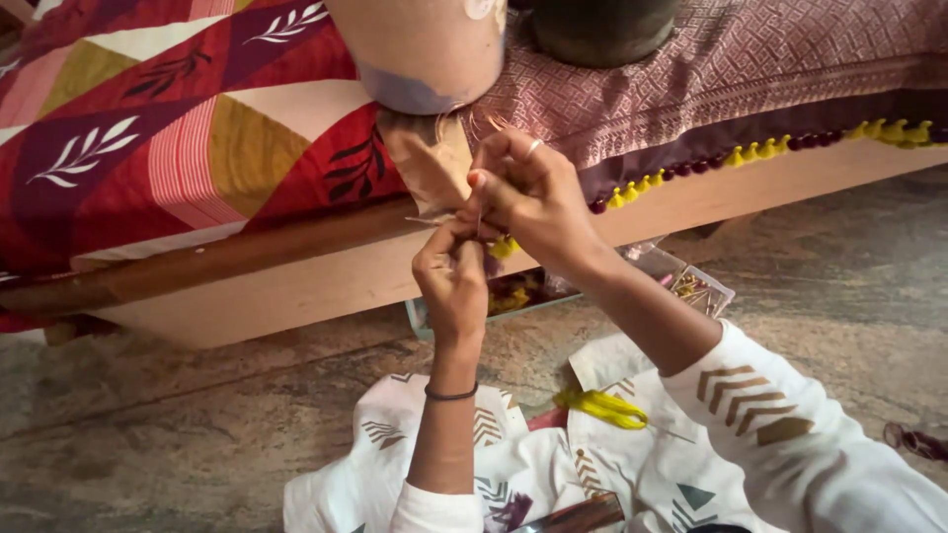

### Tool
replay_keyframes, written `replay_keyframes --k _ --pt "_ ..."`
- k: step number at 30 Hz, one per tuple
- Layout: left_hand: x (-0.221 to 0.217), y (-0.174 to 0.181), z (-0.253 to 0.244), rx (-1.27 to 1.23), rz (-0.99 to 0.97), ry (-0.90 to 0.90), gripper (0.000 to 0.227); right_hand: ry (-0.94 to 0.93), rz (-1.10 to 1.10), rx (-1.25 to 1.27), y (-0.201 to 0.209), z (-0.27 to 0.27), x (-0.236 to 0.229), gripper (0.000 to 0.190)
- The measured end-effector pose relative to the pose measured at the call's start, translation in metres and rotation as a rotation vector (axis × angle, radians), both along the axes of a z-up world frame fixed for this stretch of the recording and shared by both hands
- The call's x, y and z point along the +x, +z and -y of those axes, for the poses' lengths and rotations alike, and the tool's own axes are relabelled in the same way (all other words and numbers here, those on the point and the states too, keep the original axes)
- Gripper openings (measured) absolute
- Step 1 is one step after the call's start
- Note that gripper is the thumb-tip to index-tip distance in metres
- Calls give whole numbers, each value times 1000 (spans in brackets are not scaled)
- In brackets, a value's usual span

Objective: Sewing and trimming decorative yellow tassels onto a brown and tan fabric piece.

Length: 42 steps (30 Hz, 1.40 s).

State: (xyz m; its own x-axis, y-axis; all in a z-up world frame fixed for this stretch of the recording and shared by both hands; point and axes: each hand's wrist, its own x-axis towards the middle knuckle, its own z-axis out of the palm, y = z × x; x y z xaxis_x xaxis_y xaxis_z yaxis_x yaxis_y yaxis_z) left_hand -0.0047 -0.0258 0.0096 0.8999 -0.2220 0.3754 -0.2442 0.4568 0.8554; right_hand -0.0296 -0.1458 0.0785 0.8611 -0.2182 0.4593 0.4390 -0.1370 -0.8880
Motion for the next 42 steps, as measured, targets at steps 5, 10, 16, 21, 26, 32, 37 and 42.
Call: replay_keyframes --k 5,10,16,21,26,32,37,42 --pt "-3 1 -11 36 -64 -75 20 104 -148 253 0 3 5 4" --pt "-2 -8 -8 20 -44 -21 23 121 -297 387 -1 11 13 8" --pt "3 -7 -19 -4 -199 -201 35 81 -265 340 27 23 20 11" --pt "3 -9 -17 5 -227 -180 35 180 -163 386 27 41 42 10" --pt "2 -20 -13 123 -108 -73 21 236 -135 426 21 40 43 10" --pt "-17 -10 -14 195 98 38 38 278 -97 392 31 38 4 9" --pt "-11 -24 -15 64 26 28 22 297 43 -201 -3 27 -61 3" --pt "1 -36 -18 75 -10 -107 18 241 339 -734 -50 7 -83 22"
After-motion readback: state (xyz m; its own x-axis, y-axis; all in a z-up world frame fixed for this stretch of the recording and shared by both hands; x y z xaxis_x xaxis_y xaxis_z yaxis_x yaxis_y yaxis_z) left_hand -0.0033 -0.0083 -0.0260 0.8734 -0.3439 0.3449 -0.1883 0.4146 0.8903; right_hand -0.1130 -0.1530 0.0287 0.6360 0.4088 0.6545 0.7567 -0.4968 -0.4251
